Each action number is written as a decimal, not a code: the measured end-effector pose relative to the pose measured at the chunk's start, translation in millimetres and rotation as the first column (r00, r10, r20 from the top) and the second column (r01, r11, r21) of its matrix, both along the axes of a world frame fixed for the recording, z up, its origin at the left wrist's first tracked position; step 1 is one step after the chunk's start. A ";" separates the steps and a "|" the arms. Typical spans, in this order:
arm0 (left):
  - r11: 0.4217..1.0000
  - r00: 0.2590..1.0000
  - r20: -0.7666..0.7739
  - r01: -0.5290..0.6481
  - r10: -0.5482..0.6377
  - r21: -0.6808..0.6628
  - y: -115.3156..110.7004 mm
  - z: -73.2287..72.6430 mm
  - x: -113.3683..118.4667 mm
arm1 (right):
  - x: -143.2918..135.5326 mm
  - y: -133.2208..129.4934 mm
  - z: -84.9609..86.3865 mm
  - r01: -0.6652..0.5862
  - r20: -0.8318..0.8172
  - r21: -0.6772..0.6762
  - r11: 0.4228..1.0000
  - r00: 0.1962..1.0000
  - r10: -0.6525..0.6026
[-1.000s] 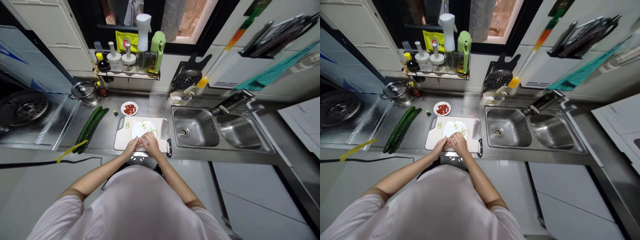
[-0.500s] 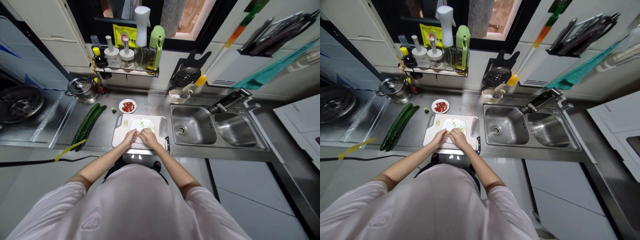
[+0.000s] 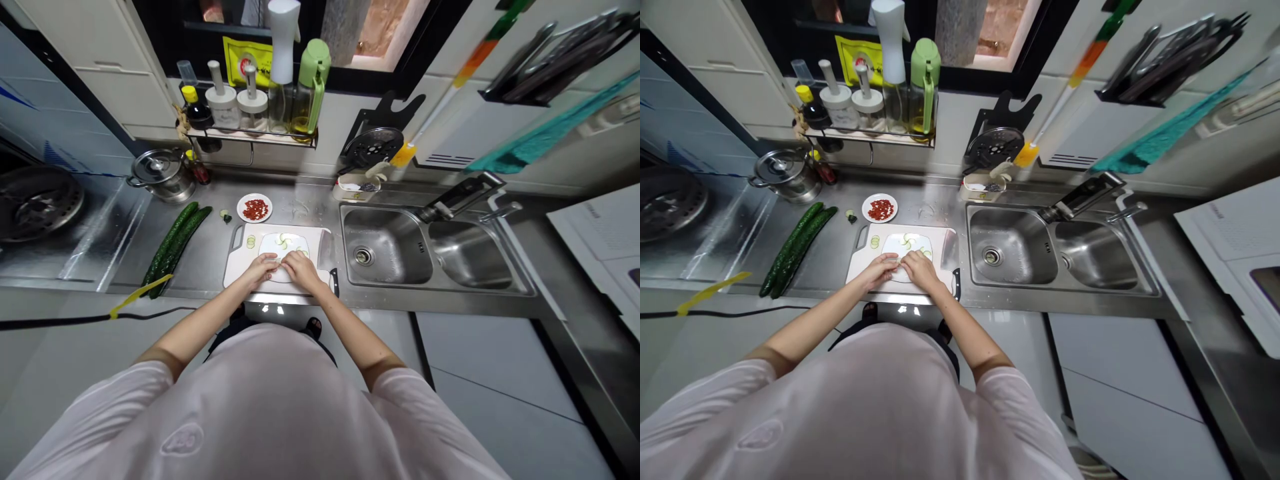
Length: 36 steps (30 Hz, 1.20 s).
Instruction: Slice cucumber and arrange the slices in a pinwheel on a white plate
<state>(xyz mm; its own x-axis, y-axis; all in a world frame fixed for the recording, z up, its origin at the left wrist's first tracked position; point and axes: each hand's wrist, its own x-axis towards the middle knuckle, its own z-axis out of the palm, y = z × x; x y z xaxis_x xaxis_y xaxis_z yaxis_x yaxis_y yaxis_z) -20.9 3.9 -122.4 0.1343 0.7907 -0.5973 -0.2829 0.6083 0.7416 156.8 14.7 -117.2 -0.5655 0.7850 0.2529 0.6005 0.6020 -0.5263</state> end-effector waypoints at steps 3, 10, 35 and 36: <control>1.000 1.000 0.004 -0.004 0.004 -0.006 0.5 4.4 1.9 | 2.6 0.7 3.2 -0.002 0.007 0.019 1.000 1.000 0.002; 0.997 0.998 -0.058 0.015 -0.010 0.079 6.3 11.9 2.8 | 5.1 3.2 7.0 -0.014 0.005 0.030 0.999 1.000 0.014; 0.873 0.977 -0.210 0.127 -0.028 0.472 8.2 6.8 4.9 | -3.7 12.4 -2.9 0.096 -0.260 -0.234 0.967 0.953 -0.158; 0.874 0.977 -0.213 0.122 -0.021 0.471 8.5 6.8 5.5 | -4.2 13.1 -3.8 0.096 -0.282 -0.274 0.957 0.943 -0.175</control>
<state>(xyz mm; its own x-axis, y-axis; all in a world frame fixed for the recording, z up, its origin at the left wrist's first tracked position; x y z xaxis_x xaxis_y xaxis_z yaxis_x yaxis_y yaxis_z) -15.4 12.4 -115.5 0.1222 0.9782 -0.1677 -0.0717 0.1772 0.9816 152.6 27.8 -121.1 -0.3778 0.9088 0.1769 0.4570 0.3493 -0.8180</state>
